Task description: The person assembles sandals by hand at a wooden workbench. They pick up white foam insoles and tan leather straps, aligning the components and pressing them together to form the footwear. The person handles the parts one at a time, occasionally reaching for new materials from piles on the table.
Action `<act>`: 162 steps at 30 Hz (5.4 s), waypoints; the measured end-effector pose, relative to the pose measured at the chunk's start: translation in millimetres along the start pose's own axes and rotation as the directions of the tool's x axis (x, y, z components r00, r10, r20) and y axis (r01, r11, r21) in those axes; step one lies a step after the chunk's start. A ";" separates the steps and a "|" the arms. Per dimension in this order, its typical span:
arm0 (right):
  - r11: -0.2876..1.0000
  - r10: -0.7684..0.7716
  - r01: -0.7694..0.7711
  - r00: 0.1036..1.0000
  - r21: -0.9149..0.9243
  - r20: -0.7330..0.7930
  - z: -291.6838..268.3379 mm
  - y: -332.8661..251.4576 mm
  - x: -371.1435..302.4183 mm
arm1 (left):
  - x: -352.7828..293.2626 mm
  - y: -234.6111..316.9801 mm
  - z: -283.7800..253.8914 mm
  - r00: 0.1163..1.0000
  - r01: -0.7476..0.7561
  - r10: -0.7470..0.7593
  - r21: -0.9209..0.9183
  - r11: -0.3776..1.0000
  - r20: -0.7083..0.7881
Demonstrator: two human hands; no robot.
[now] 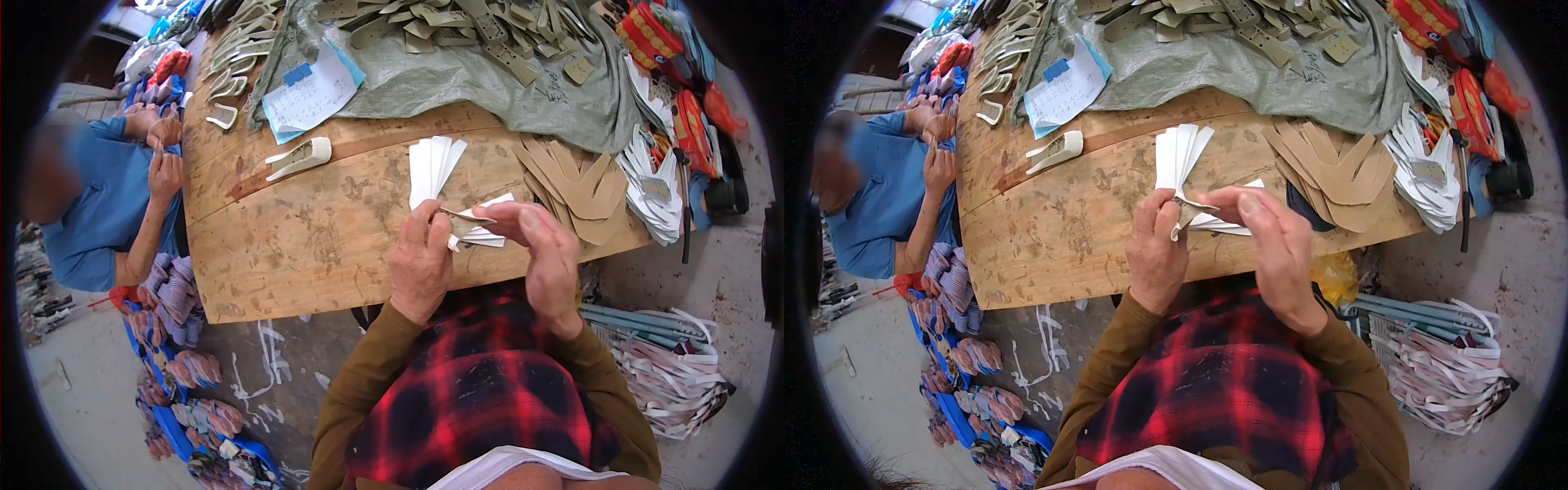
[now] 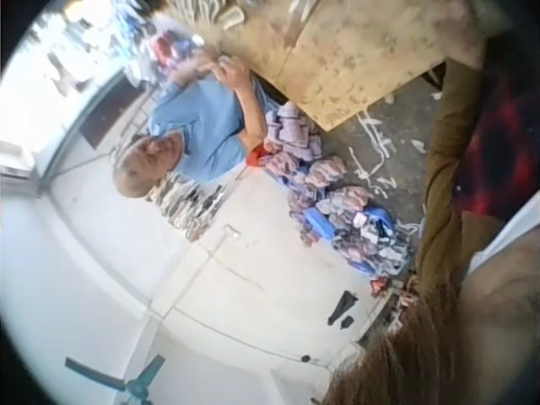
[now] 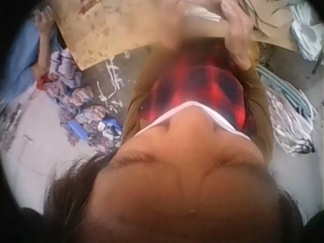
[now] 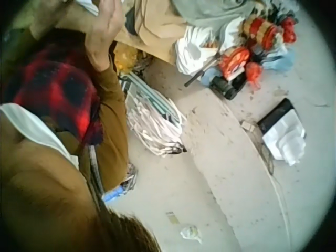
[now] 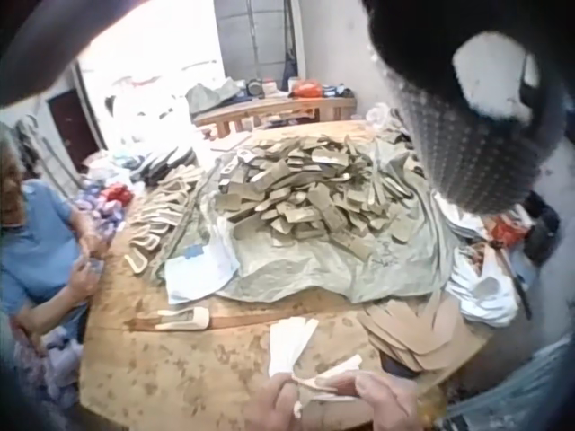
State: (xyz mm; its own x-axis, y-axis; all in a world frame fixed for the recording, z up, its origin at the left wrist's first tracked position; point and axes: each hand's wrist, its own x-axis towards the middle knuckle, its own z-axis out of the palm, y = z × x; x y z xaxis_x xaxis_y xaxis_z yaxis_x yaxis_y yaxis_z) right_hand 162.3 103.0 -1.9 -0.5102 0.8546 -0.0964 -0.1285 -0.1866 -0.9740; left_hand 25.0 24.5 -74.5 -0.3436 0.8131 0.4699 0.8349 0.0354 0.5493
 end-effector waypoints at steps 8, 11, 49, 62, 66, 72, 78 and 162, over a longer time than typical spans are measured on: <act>0.980 0.196 -0.193 0.898 -0.049 0.394 -33.5 27.7 41.5 | 13.1 8.8 -29.9 0.951 0.233 -0.114 -0.426 0.874 0.288; 0.929 0.270 -0.365 0.791 0.069 0.548 -34.7 39.0 44.4 | 6.3 8.9 -35.8 0.925 0.290 -0.120 -0.464 0.837 0.361; 0.873 0.267 -0.358 0.919 0.330 0.290 -9.5 50.1 38.6 | -0.3 5.4 -46.6 0.679 0.630 -0.181 -0.438 0.641 0.711; 0.320 -0.336 0.620 0.781 -0.716 0.526 -11.1 95.9 49.2 | 4.2 -80.6 -91.0 0.897 0.430 -0.438 -0.115 0.896 -0.063; 0.243 -0.383 0.650 0.746 -0.720 0.544 -10.4 100.0 54.0 | -11.6 -42.1 -49.8 0.780 0.625 -0.574 -0.325 0.709 0.249; 0.208 -0.495 0.680 0.693 -0.703 0.524 -3.3 99.3 56.4 | -20.8 -38.0 -8.5 0.872 0.489 -0.465 -0.250 0.836 0.149; 0.352 -0.333 0.651 0.759 -0.673 0.560 1.9 92.0 52.0 | -20.7 -43.5 -4.9 0.844 0.533 -0.509 -0.365 0.764 0.168; 0.488 -0.471 0.739 0.671 -0.465 0.573 -17.0 15.1 25.6 | 7.1 28.2 -26.8 0.707 0.470 -0.385 -0.801 -0.371 0.593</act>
State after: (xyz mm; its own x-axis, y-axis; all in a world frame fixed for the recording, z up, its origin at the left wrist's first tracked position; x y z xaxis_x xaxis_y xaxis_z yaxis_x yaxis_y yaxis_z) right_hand 161.8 130.3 -22.6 -0.7689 0.3839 0.5112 -0.0444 0.7656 -0.6418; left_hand 34.6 15.6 -37.1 -0.3093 0.9060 -0.2889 -0.8158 -0.0967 0.5702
